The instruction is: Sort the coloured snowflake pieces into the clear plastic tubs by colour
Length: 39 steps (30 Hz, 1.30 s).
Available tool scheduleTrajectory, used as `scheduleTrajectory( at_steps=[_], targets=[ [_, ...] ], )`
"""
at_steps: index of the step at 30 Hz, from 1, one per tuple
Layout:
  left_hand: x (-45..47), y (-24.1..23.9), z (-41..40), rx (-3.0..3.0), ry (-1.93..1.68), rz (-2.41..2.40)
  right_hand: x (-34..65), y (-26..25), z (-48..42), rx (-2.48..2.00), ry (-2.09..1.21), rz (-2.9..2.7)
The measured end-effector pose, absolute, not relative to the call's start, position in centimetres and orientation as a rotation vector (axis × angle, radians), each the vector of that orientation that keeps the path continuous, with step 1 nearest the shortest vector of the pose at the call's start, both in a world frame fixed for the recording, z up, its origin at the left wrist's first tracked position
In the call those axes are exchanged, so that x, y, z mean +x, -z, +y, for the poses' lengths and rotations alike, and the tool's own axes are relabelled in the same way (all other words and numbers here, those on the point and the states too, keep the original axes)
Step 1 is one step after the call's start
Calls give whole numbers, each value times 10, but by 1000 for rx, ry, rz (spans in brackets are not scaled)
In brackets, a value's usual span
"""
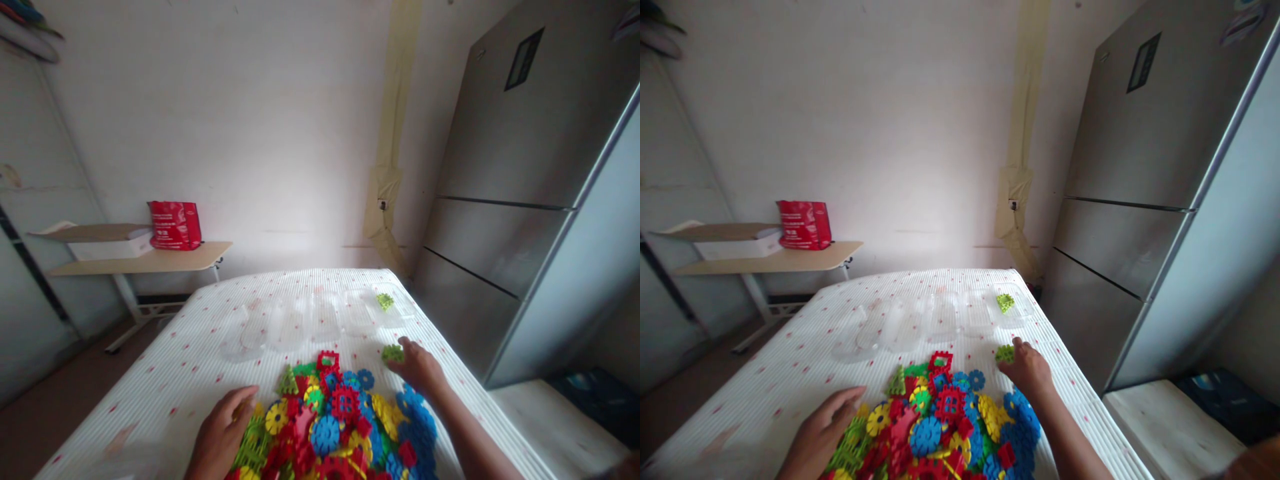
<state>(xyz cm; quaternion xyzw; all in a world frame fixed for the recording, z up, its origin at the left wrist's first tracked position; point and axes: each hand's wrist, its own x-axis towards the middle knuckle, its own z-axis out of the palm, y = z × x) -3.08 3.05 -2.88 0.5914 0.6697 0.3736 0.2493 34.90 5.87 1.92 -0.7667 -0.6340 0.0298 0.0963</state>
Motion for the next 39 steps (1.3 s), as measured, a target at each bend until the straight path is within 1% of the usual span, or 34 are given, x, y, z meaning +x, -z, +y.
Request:
scheduleTrajectory(
  at_steps=[6, 9, 15, 19, 27, 39],
  targets=[
    [-31, 31, 32, 1616, -1002, 1817, 347, -11, 60, -2303, -11, -1943],
    [-32, 30, 32, 1616, -1008, 1820, 351, -12, 61, -2281, -26, -1935],
    [-32, 32, 31, 1626, -1036, 1813, 374, -18, 66, -2049, -66, -1936],
    [-32, 32, 32, 1616, -1024, 1816, 380, -14, 68, -1992, -107, -1996],
    [-34, 34, 32, 1629, -997, 1820, 368, -2, 72, -2065, -112, -2043],
    [-31, 29, 30, 1607, -988, 1825, 362, -5, 71, -2132, -102, -2057]
  ],
)
